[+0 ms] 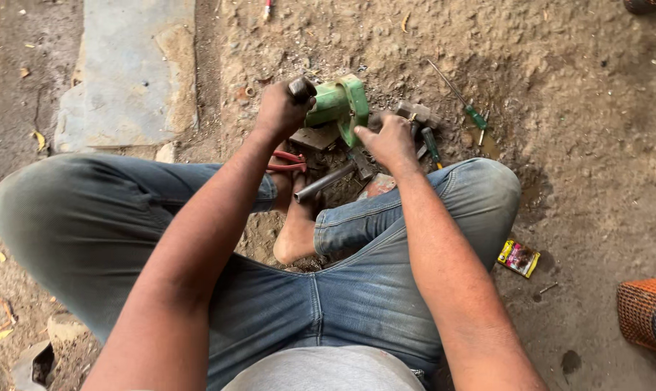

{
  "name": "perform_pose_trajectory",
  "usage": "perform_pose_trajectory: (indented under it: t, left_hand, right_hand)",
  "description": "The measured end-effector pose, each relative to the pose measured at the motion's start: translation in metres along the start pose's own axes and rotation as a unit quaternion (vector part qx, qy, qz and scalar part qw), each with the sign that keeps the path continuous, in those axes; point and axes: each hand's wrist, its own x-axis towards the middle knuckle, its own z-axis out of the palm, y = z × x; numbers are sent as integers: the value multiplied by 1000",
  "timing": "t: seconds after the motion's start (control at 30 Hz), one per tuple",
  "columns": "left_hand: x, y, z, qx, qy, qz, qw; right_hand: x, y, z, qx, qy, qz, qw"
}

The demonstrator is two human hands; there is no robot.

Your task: The person disassembles a green electric motor while sitting on the ground. They use pliers to remove internal components and a hammer to strike the motor housing, then handle small parts and tools on the dirt surface.

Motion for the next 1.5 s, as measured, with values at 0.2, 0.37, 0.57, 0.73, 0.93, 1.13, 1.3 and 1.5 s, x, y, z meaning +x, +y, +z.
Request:
perform_pose_trajectory:
  t: [0.2, 0.37, 0.57, 0.73, 0.93, 1.13, 1.3, 1.5]
  left_hand:
    - [5, -10, 3, -55, -16, 65, 996]
    - [25, -27, 0, -42, -39, 55, 997]
    - [44, -46, 7, -27, -48, 70, 996]
    - [52, -54, 11, -40, -47, 110, 992]
    - [59, -54, 6, -21, -91, 14, 996]
    - [58, -51, -2, -34, -83, 53, 995]
    - [54, -50, 0, -18, -121, 31, 992]
    - [49, -48, 11, 6, -61, 96, 994]
  right_hand:
    - [1, -22, 32, -205, -199, 62, 956]
    - [14, -35, 71, -249, -207, 75, 943]
    - [25, -35, 107, -236, -203, 67, 948]
    - [30, -44, 129, -80, -153, 150, 974]
    - [31, -52, 144, -37, -107, 238, 965]
    - [28, -45, 142, 55, -37, 232, 970]
    - [30, -38, 132, 207, -26, 299, 931]
    - [15, -29, 98, 381, -138, 329, 853]
